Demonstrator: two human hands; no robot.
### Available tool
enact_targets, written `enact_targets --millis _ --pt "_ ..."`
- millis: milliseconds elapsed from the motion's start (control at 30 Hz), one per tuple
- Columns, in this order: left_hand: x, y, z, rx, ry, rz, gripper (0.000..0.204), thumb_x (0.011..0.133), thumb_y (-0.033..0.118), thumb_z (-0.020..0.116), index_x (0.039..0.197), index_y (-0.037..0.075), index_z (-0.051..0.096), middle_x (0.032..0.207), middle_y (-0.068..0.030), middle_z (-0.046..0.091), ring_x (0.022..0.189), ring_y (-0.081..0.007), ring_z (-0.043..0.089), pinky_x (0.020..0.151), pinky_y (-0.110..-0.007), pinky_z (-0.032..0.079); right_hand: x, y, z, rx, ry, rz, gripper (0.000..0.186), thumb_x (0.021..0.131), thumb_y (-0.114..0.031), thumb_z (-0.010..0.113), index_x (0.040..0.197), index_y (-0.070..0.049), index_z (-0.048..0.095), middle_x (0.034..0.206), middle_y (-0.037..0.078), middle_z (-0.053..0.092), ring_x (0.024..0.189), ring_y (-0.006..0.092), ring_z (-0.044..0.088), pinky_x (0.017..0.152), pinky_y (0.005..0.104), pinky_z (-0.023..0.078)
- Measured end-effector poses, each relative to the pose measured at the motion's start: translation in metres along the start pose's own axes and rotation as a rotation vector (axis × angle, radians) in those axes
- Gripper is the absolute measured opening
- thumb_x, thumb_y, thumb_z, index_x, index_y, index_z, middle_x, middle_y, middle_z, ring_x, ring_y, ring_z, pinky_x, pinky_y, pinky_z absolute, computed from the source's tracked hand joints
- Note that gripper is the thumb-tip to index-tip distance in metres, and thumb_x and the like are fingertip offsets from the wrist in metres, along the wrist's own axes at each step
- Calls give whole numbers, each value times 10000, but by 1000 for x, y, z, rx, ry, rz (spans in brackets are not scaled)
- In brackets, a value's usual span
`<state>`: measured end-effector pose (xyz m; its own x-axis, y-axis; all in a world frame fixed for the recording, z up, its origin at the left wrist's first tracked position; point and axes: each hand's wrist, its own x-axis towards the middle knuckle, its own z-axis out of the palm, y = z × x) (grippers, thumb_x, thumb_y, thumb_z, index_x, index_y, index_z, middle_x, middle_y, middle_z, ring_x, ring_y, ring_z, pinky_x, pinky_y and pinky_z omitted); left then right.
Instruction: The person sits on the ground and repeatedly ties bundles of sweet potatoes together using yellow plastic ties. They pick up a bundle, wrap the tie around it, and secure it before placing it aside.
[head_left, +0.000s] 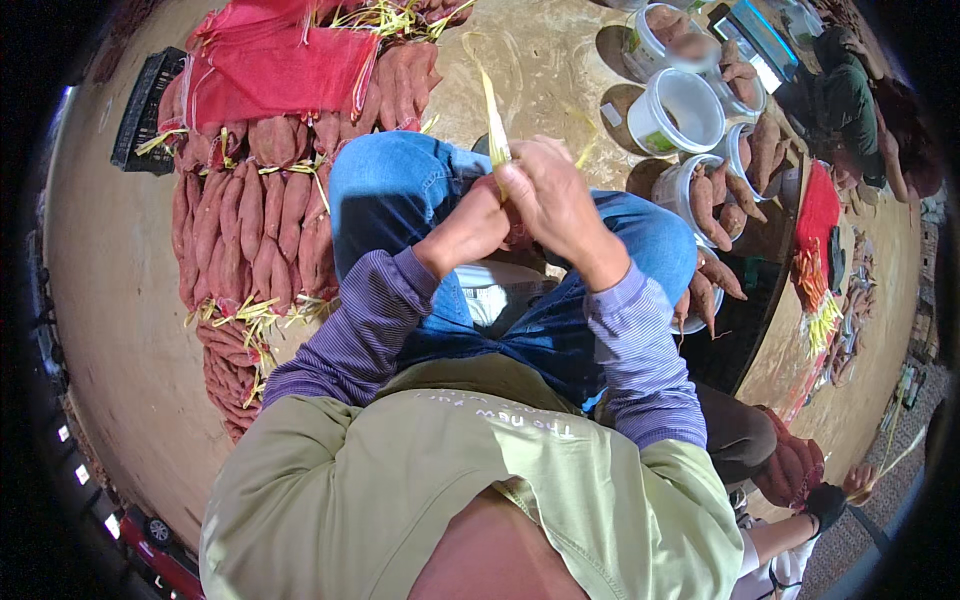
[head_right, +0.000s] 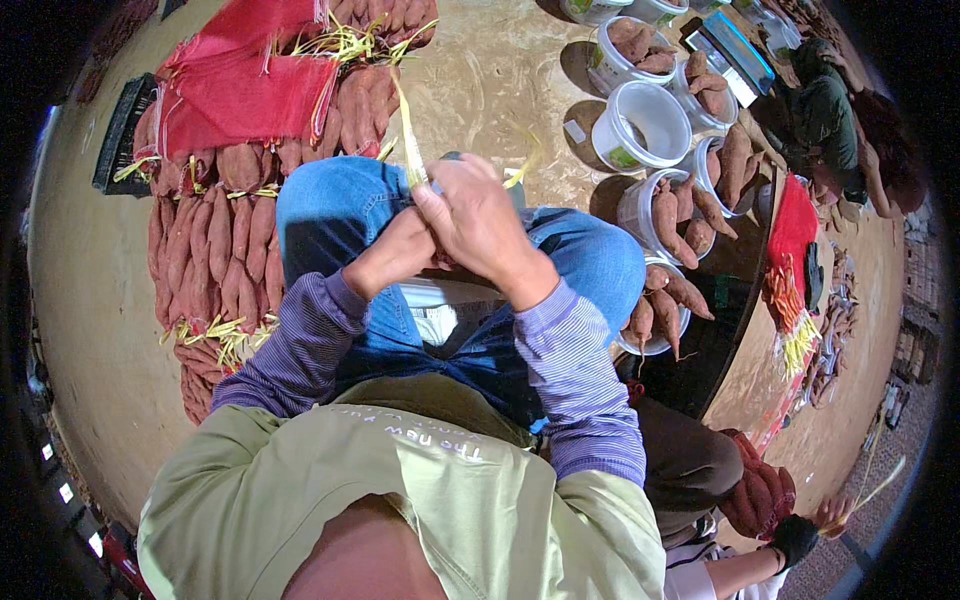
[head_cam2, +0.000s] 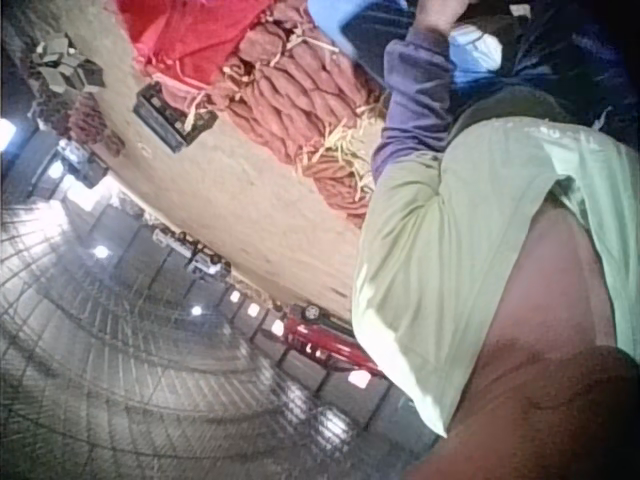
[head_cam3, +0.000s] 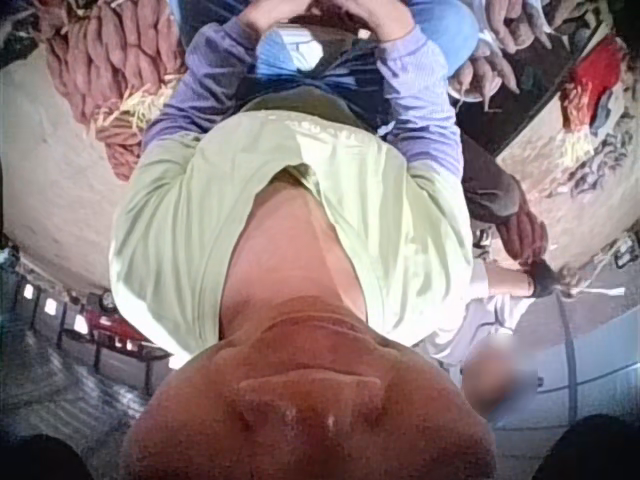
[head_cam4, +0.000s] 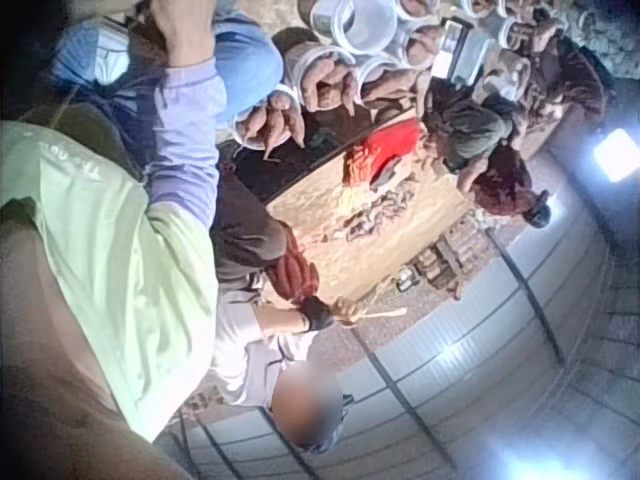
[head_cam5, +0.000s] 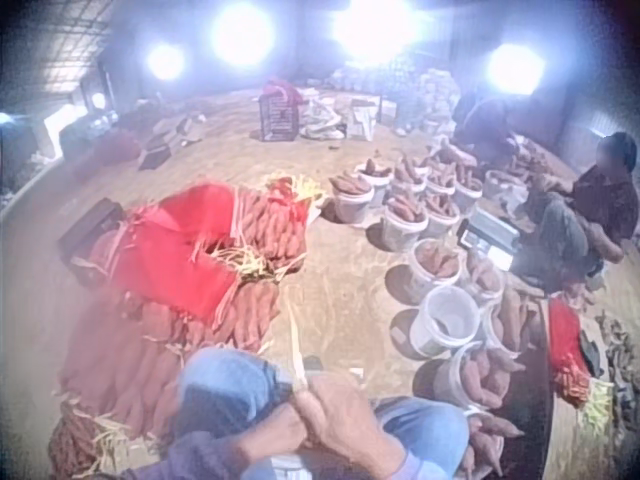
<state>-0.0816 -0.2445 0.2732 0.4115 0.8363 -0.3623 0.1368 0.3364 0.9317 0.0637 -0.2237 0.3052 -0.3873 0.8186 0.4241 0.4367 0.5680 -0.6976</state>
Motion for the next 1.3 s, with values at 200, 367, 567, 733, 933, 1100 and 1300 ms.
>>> enact_targets --millis 200,367,567,733,933,1100,1300 --pt "-8 -2 -30 -165 -128 -134 434 1005 337 468 1167 -41 609 806 -9 577 693 -78 516 614 -232 414 -24 17 -14 29 -155 481 214 953 -202 533 881 -7 586 657 163 589 583 267 613 549 365 466" --pt "-7 -13 -36 -223 -68 -99 261 888 158 641 1067 -29 674 834 -48 645 723 -93 571 629 -229 443 -41 14 -8 259 -373 617 150 906 -79 573 1024 -9 635 843 77 661 785 136 596 722 290 492" --pt "-7 -14 -22 268 132 284 138 850 30 637 975 0 685 852 -104 682 731 -146 635 622 -276 495 -32 46 16 476 -319 487 217 860 -52 567 1062 3 623 919 181 669 824 286 650 763 345 502" --pt "2 -21 -11 933 384 586 186 799 34 632 983 53 657 799 -136 629 725 -353 597 633 -428 479 -36 61 32 416 -312 529 161 882 -79 561 991 5 646 796 187 652 738 254 640 688 350 499" --pt "8 -38 -11 952 538 650 98 804 119 660 834 69 582 804 -132 586 764 -355 559 673 -464 429 -32 70 32 676 -394 633 175 907 -88 536 972 24 654 788 162 663 706 226 616 676 333 493" --pt "4 -26 -14 1000 480 608 177 794 143 685 742 56 540 733 -127 545 732 -346 557 629 -452 432 -28 53 25 623 -386 764 238 935 -145 515 928 59 639 763 86 644 702 142 577 660 302 479" --pt "-1 -20 -21 792 294 505 108 848 80 640 803 -9 597 741 -139 566 670 -318 552 598 -410 426 -27 53 14 621 -121 903 296 883 -242 638 701 -10 613 655 18 612 573 92 539 513 269 423"
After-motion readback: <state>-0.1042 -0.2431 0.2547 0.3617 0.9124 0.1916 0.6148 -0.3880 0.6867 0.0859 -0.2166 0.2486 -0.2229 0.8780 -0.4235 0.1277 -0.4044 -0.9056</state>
